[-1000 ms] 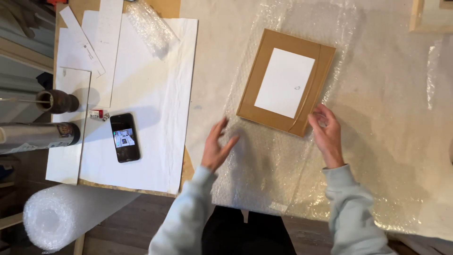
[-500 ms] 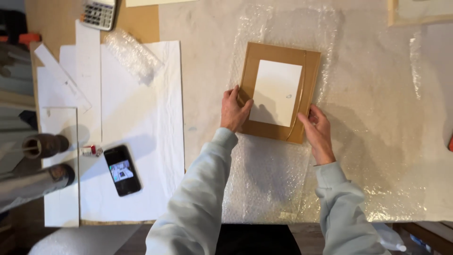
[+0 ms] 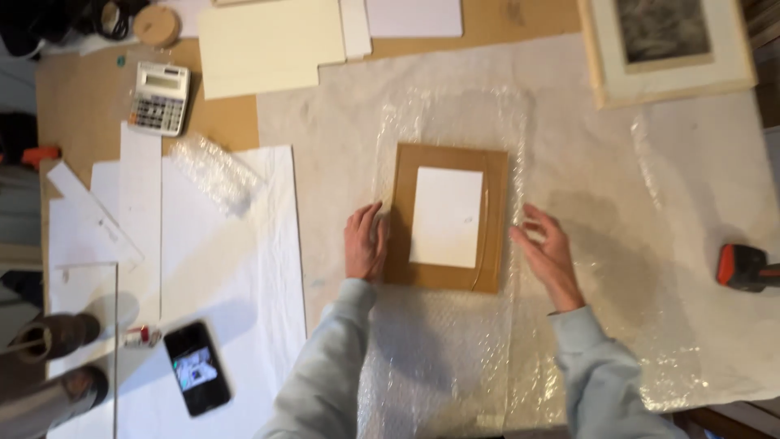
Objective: Wrapping a picture frame in bubble wrap for protection.
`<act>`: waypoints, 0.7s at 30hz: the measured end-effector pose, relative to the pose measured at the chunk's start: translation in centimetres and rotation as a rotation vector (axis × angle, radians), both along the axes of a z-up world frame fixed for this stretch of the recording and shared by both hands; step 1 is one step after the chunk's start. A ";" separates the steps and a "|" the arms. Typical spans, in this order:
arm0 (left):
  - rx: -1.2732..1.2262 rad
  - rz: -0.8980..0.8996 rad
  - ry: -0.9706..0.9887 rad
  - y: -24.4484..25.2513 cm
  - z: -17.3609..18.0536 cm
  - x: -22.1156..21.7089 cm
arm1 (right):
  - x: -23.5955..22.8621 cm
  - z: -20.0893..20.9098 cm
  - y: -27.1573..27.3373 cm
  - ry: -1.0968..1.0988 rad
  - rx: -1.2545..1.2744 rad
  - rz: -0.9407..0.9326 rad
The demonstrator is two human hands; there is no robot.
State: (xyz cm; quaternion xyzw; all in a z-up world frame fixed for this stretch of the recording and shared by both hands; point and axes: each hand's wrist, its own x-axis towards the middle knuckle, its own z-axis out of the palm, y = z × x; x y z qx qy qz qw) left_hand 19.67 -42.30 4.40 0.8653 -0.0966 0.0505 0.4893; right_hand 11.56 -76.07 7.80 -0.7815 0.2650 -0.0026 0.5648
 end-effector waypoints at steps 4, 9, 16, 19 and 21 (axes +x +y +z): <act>0.169 -0.102 -0.103 1.2 0.2 0.1 | 7.3 5.5 -6.1 -0.160 -0.157 0.133; 0.192 -0.103 -0.116 0.3 1.5 0.2 | 13.8 2.9 -10.5 -0.063 -0.184 0.300; 0.264 0.130 0.240 -3.9 3.5 0.0 | 3.4 3.1 0.5 0.112 0.021 0.232; 0.263 0.142 0.229 -5.2 0.6 0.3 | -0.9 -2.6 1.7 0.190 0.090 0.176; 0.255 0.187 0.268 -5.7 2.7 -1.2 | -0.7 -0.7 3.0 0.264 0.114 0.122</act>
